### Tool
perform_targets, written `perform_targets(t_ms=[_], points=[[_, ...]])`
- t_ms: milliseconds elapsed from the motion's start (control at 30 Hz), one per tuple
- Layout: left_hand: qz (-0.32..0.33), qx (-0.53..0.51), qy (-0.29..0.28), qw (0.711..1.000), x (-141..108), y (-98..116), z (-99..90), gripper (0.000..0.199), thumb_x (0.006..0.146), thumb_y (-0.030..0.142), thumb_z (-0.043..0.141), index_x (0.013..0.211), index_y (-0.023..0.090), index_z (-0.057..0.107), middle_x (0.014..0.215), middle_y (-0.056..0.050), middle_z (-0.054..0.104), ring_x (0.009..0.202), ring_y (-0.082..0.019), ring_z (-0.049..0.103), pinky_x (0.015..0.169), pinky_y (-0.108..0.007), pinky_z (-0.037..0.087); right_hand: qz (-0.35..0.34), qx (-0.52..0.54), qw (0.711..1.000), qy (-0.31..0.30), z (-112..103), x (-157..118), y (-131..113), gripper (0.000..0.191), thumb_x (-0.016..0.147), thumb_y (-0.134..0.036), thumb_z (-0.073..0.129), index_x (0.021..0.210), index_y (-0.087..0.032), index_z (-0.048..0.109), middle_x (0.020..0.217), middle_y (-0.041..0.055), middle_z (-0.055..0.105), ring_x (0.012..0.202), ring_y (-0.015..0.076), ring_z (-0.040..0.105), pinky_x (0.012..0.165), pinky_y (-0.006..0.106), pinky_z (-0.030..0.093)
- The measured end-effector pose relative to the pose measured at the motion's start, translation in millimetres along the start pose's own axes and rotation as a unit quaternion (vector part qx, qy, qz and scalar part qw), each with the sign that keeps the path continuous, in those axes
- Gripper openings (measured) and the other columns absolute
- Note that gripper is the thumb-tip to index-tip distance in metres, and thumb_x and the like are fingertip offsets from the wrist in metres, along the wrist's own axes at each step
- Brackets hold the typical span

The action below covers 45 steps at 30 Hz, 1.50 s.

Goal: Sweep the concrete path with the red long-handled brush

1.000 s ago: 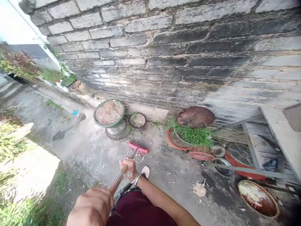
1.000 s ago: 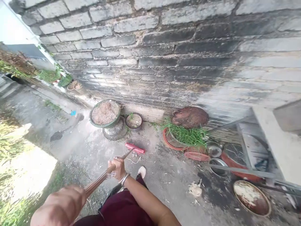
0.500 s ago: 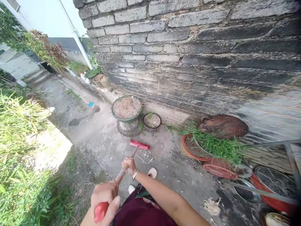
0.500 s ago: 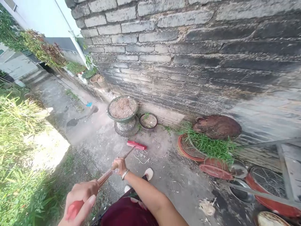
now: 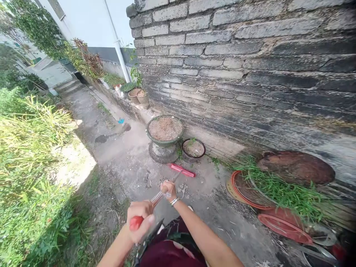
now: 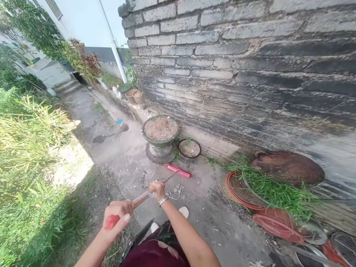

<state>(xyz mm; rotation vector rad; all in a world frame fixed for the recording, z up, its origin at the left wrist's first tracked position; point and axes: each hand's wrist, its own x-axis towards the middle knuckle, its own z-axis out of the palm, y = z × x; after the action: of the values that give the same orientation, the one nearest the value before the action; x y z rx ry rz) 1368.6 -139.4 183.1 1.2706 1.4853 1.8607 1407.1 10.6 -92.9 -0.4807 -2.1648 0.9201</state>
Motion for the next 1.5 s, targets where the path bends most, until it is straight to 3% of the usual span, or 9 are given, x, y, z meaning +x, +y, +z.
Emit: perform_targets(t_ms=[133,300,433,567,767,1033,1200,1300,1500], points=[[-0.03,0.049,0.022,0.998,-24.2,-9.3,-25.9,0.028,0.092,0.015,0.051,0.068,0.02,0.038,0.059,0.004,0.038,0.058,-0.01,0.04,0.061,-0.026,0.039,-0.011,0.01,0.999,-0.039,42.5,-6.4,-4.3,0.042,0.077,-0.017,0.054,0.048,-0.023,0.024,0.043,-0.0052,0.035,0.045,0.0098,0.033,0.052,0.025,0.026],[-0.014,0.178,-0.074,0.981,-48.8,30.1,-34.3,0.02,0.091,0.018,0.05,0.072,0.021,0.046,0.058,0.003,0.043,0.056,-0.011,0.04,0.058,-0.026,0.035,-0.021,0.03,0.994,-0.1,95.9,-31.1,-60.7,0.05,0.075,-0.013,0.056,0.049,-0.023,0.014,0.042,-0.0068,0.029,0.043,0.0077,0.028,0.048,0.024,0.023],[0.022,0.186,-0.01,0.982,-61.2,59.1,-34.2,0.013,0.094,0.028,0.055,0.099,0.021,0.065,0.058,0.001,0.054,0.054,-0.013,0.047,0.055,-0.026,0.04,-0.062,0.049,0.988,-0.133,102.3,-45.1,-93.3,0.049,0.076,-0.013,0.058,0.049,-0.023,0.018,0.044,-0.0067,0.031,0.044,0.0077,0.03,0.05,0.024,0.026],[0.128,0.089,0.066,0.986,-68.7,81.2,-25.9,0.026,0.095,0.039,0.056,0.107,0.019,0.068,0.048,0.004,0.048,0.041,-0.011,0.044,0.049,-0.026,0.043,-0.107,0.051,0.985,-0.127,70.1,-51.9,-101.6,0.041,0.081,-0.02,0.057,0.052,-0.023,0.029,0.05,-0.0045,0.039,0.051,0.011,0.037,0.057,0.027,0.031],[0.091,0.054,0.135,0.985,-71.5,82.9,21.7,0.028,0.092,0.042,0.059,0.084,0.018,0.071,0.055,-0.002,0.059,0.049,-0.016,0.059,0.057,-0.034,0.052,-0.136,-0.021,0.989,-0.048,-28.9,-58.3,-50.0,0.035,0.089,-0.021,0.052,0.056,-0.023,0.042,0.053,-0.0028,0.043,0.054,0.0143,0.04,0.059,0.03,0.029],[-0.056,0.069,-0.068,0.994,-43.5,-53.3,162.4,0.045,0.095,0.046,0.056,0.061,0.017,0.066,0.059,-0.007,0.064,0.071,-0.02,0.067,0.075,-0.035,0.056,0.044,-0.127,0.991,-0.021,-186.5,-63.0,125.5,0.037,0.089,-0.025,0.046,0.054,-0.025,0.034,0.055,0.0002,0.045,0.058,0.0168,0.043,0.06,0.029,0.032],[-0.045,0.089,0.085,0.991,-50.0,-108.2,246.4,0.054,0.1,0.047,0.044,0.058,0.016,0.061,0.05,-0.004,0.056,0.053,-0.015,0.055,0.06,-0.03,0.049,0.088,-0.122,0.988,-0.023,-227.1,-87.7,167.4,0.034,0.083,-0.028,0.047,0.054,-0.025,0.03,0.053,-0.002,0.041,0.053,0.0146,0.039,0.055,0.027,0.029],[-0.03,0.067,0.118,0.99,-44.4,-75.7,247.4,0.045,0.101,0.039,0.043,0.066,0.017,0.063,0.049,-0.001,0.052,0.051,-0.014,0.051,0.061,-0.03,0.048,0.093,-0.11,0.989,-0.041,-218.6,-98.6,142.9,0.034,0.083,-0.029,0.05,0.055,-0.024,0.032,0.054,-0.0028,0.044,0.053,0.0134,0.042,0.056,0.026,0.032],[-0.012,0.139,0.077,0.987,-8.5,54.0,216.4,0.03,0.099,0.037,0.048,0.088,0.019,0.07,0.049,0.003,0.046,0.05,-0.013,0.049,0.063,-0.03,0.051,0.064,0.008,0.997,-0.052,-181.2,-94.8,42.0,0.042,0.086,-0.029,0.056,0.057,-0.024,0.026,0.05,-0.0048,0.039,0.049,0.0114,0.039,0.053,0.027,0.029]])
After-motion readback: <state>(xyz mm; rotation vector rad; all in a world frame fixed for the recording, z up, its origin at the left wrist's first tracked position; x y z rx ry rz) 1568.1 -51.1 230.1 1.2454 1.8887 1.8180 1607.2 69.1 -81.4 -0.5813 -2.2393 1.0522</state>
